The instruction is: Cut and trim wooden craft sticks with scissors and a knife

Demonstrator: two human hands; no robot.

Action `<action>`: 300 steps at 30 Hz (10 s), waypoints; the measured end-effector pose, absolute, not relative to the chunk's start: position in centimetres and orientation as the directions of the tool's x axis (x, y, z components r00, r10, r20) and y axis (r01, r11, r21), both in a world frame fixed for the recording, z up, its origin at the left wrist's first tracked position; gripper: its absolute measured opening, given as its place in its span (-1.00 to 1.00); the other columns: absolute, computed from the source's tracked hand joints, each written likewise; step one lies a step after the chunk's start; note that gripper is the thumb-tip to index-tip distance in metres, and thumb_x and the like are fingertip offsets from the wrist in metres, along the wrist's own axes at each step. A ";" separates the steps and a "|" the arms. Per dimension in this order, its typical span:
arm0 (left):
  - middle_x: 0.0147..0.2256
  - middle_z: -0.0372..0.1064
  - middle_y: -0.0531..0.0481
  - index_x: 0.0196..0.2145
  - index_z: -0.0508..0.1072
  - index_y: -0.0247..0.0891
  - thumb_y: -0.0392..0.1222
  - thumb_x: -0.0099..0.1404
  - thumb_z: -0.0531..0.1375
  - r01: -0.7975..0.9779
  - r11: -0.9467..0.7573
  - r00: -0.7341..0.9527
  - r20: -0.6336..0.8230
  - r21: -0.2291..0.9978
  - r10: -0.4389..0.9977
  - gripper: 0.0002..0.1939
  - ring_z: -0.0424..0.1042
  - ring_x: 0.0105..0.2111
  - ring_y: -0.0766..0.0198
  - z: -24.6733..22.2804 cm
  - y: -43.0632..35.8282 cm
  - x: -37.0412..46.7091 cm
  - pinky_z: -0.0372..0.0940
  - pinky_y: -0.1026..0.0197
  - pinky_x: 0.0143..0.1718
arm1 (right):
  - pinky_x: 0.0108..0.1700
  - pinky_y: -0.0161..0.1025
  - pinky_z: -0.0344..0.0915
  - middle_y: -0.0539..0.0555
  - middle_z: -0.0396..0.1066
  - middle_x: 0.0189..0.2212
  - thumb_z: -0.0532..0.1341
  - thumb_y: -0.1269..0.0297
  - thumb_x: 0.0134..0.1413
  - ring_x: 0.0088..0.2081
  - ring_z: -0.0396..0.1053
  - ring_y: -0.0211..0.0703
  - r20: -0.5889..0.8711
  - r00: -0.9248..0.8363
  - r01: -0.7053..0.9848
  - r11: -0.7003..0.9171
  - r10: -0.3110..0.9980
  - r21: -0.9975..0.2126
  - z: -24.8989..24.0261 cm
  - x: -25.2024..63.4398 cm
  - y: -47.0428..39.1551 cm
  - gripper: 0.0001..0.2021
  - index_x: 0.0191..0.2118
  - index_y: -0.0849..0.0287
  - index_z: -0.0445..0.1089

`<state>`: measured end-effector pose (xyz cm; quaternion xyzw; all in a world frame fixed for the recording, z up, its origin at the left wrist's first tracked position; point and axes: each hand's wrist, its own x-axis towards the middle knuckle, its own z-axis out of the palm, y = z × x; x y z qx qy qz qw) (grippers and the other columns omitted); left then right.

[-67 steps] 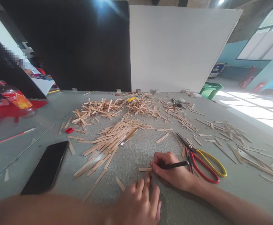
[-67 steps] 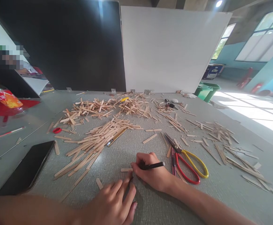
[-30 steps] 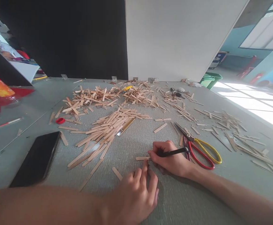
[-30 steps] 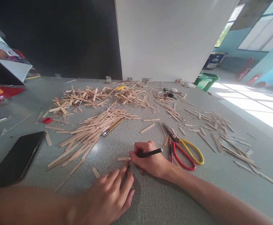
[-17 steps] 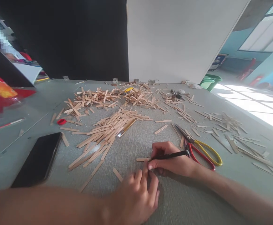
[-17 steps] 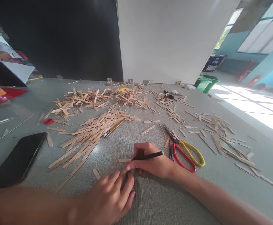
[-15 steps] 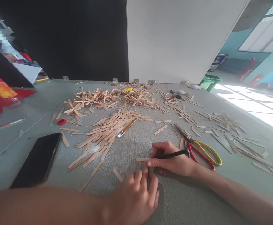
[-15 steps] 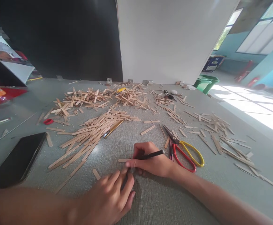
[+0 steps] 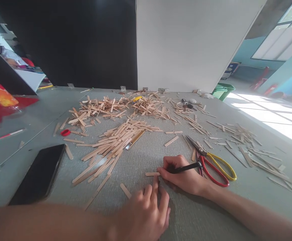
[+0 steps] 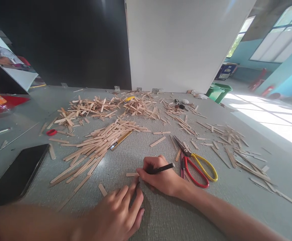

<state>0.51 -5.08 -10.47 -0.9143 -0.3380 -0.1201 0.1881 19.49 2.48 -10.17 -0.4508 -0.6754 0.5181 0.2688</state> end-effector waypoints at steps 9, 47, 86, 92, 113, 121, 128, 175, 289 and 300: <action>-0.11 0.65 -0.40 -0.04 0.56 -0.48 -0.13 0.37 0.20 0.663 -0.695 0.742 0.367 -0.278 0.561 -0.64 0.65 -0.33 0.03 -10.4 -5.1 0.5 0.50 0.15 -0.47 | -0.66 -0.41 0.05 -0.14 0.29 -0.71 0.34 0.15 0.24 -0.72 0.19 -0.36 -0.099 -0.469 0.297 0.051 0.877 -0.953 -10.6 19.6 2.8 -0.65 -0.48 0.10 0.25; -0.18 0.66 -0.39 -0.11 0.62 -0.52 -0.19 0.35 0.17 0.658 -0.698 0.745 0.385 -0.282 0.546 -0.65 0.63 -0.40 0.05 -10.0 -4.9 0.6 0.49 0.15 -0.52 | -0.69 -0.41 0.02 -0.15 0.24 -0.71 0.28 0.14 0.27 -0.74 0.19 -0.36 -0.093 -0.434 0.335 0.065 0.896 -0.940 -10.7 19.5 2.7 -0.66 -0.49 0.09 0.24; -0.14 0.65 -0.44 -0.12 0.61 -0.52 -0.17 0.31 0.20 0.645 -0.704 0.756 0.385 -0.297 0.530 -0.65 0.65 -0.38 0.02 -10.3 -4.8 0.4 0.51 0.13 -0.53 | -0.71 -0.44 0.03 -0.14 0.26 -0.69 0.28 0.21 0.24 -0.73 0.21 -0.38 -0.077 -0.427 0.317 0.069 0.901 -0.946 -10.3 19.3 2.7 -0.69 -0.50 0.11 0.25; -0.15 0.65 -0.43 -0.12 0.61 -0.51 -0.18 0.35 0.15 0.639 -0.706 0.762 0.382 -0.307 0.523 -0.65 0.65 -0.39 0.03 -10.3 -4.8 0.5 0.50 0.13 -0.53 | -0.72 -0.44 0.02 -0.14 0.26 -0.70 0.28 0.20 0.24 -0.74 0.21 -0.38 -0.083 -0.425 0.319 0.063 0.901 -0.945 -10.4 19.3 2.7 -0.69 -0.50 0.11 0.27; -0.18 0.66 -0.42 -0.12 0.60 -0.53 -0.18 0.34 0.17 0.639 -0.705 0.762 0.377 -0.307 0.527 -0.65 0.65 -0.38 0.01 -10.2 -4.7 0.6 0.48 0.14 -0.51 | -0.68 -0.42 0.03 -0.10 0.31 -0.68 0.33 0.13 0.21 -0.72 0.19 -0.38 -0.094 -0.410 0.313 0.044 0.907 -0.949 -10.3 19.1 2.6 -0.66 -0.51 0.12 0.28; -0.18 0.66 -0.41 -0.12 0.61 -0.53 -0.21 0.38 0.11 0.631 -0.711 0.770 0.366 -0.310 0.523 -0.65 0.64 -0.39 0.03 -10.0 -4.8 0.5 0.49 0.14 -0.52 | -0.68 -0.41 0.03 -0.10 0.33 -0.67 0.33 0.15 0.22 -0.72 0.20 -0.38 -0.105 -0.411 0.318 0.035 0.906 -0.948 -10.2 19.1 2.5 -0.66 -0.51 0.11 0.27; -0.17 0.66 -0.40 -0.11 0.62 -0.52 -0.20 0.35 0.15 0.633 -0.709 0.769 0.359 -0.313 0.529 -0.65 0.65 -0.39 0.03 -10.0 -4.8 0.5 0.50 0.14 -0.52 | -0.69 -0.41 0.03 -0.13 0.29 -0.68 0.33 0.17 0.22 -0.73 0.20 -0.38 -0.108 -0.415 0.316 0.032 0.903 -0.948 -10.2 19.2 2.6 -0.66 -0.50 0.10 0.25; -0.17 0.66 -0.39 -0.10 0.62 -0.51 -0.21 0.39 0.12 0.625 -0.714 0.777 0.342 -0.315 0.529 -0.65 0.66 -0.37 0.03 -10.2 -4.7 0.5 0.51 0.15 -0.49 | -0.71 -0.43 0.02 -0.16 0.25 -0.72 0.27 0.24 0.24 -0.75 0.23 -0.37 -0.055 -0.408 0.322 0.087 0.912 -0.943 -10.6 19.4 2.7 -0.68 -0.51 0.09 0.22; 0.02 0.54 -0.61 0.04 0.55 -0.59 -0.15 0.37 0.18 0.632 -0.729 0.775 0.217 -0.261 0.594 -0.55 0.66 -0.46 0.01 -9.8 -4.7 0.5 0.51 0.15 -0.62 | -0.74 -0.45 0.06 -0.16 0.20 -0.77 0.23 0.28 0.20 -0.76 0.24 -0.35 -0.087 -0.434 0.369 0.089 0.897 -0.925 -9.8 19.6 2.8 -0.66 -0.57 0.07 0.15; 0.00 0.55 -0.59 0.01 0.57 -0.59 -0.15 0.33 0.21 0.631 -0.723 0.775 0.250 -0.280 0.580 -0.56 0.67 -0.46 0.02 -9.7 -4.7 0.5 0.51 0.17 -0.61 | -0.74 -0.46 0.04 -0.16 0.20 -0.79 0.23 0.34 0.18 -0.77 0.24 -0.35 -0.072 -0.432 0.352 0.095 0.899 -0.931 -10.2 19.7 2.8 -0.66 -0.57 0.07 0.15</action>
